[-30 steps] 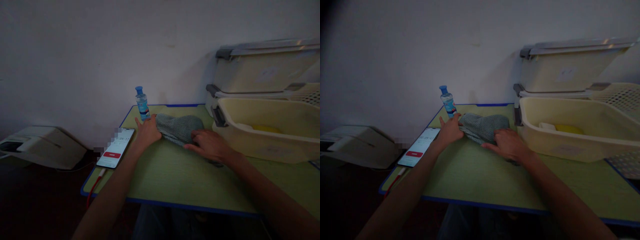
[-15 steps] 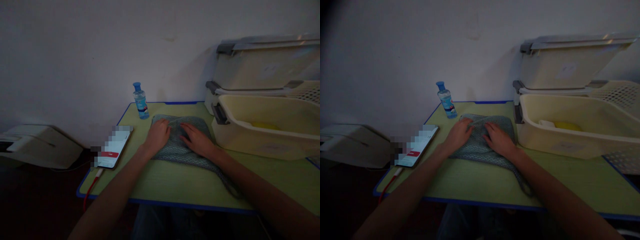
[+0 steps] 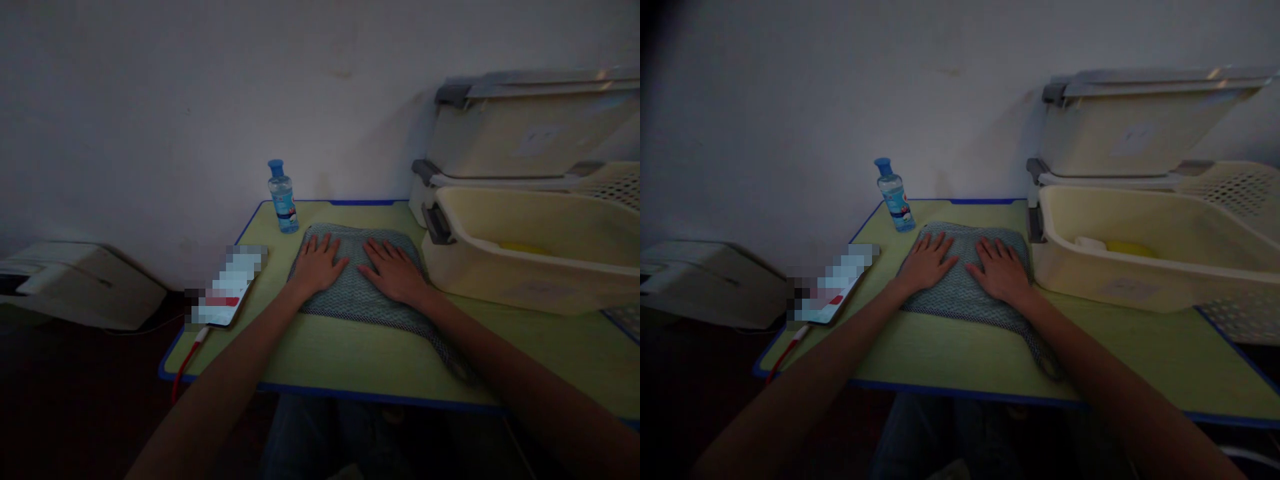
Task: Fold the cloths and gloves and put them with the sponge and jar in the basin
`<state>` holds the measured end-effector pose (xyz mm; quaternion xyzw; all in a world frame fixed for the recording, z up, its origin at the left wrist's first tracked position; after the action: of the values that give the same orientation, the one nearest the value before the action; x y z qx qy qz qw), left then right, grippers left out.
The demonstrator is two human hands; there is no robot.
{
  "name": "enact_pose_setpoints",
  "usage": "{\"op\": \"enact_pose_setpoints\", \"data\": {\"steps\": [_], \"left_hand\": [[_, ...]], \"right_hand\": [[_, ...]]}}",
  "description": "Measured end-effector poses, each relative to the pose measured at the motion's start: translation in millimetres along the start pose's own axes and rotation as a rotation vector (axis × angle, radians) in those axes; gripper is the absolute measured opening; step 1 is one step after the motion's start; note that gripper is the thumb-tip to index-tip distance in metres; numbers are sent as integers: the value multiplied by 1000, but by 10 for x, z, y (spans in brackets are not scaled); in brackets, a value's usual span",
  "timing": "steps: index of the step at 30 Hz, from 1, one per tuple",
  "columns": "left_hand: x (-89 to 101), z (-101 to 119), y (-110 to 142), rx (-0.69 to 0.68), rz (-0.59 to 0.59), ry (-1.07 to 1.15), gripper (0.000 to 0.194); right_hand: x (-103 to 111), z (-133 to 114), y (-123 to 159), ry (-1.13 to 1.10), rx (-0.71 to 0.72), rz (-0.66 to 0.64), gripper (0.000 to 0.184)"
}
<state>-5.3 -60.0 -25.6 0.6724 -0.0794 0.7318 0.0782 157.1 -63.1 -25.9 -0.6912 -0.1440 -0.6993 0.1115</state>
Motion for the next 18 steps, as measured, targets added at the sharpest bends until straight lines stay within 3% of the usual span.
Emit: {"op": "enact_pose_setpoints", "data": {"steps": [7,18], "left_hand": [[-10,-115,32,30,-5,-27,65],[-14,-185,203,-33,-8,-80,63]], "right_hand": [[25,110,56,-24,-51,-28,70],[4,126,309,8,9,-10,69]]}}
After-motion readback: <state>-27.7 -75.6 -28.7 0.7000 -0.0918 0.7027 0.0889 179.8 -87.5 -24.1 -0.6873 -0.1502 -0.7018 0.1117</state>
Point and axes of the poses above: each hand's wrist, its own y-axis away from the middle knuckle, its own x-axis out of the back of the hand, z = x × y, the point moved 3 cm from there along -y, towards the middle knuckle, and after that the axes turned 4 degrees about -z, right-handed, at the moved point
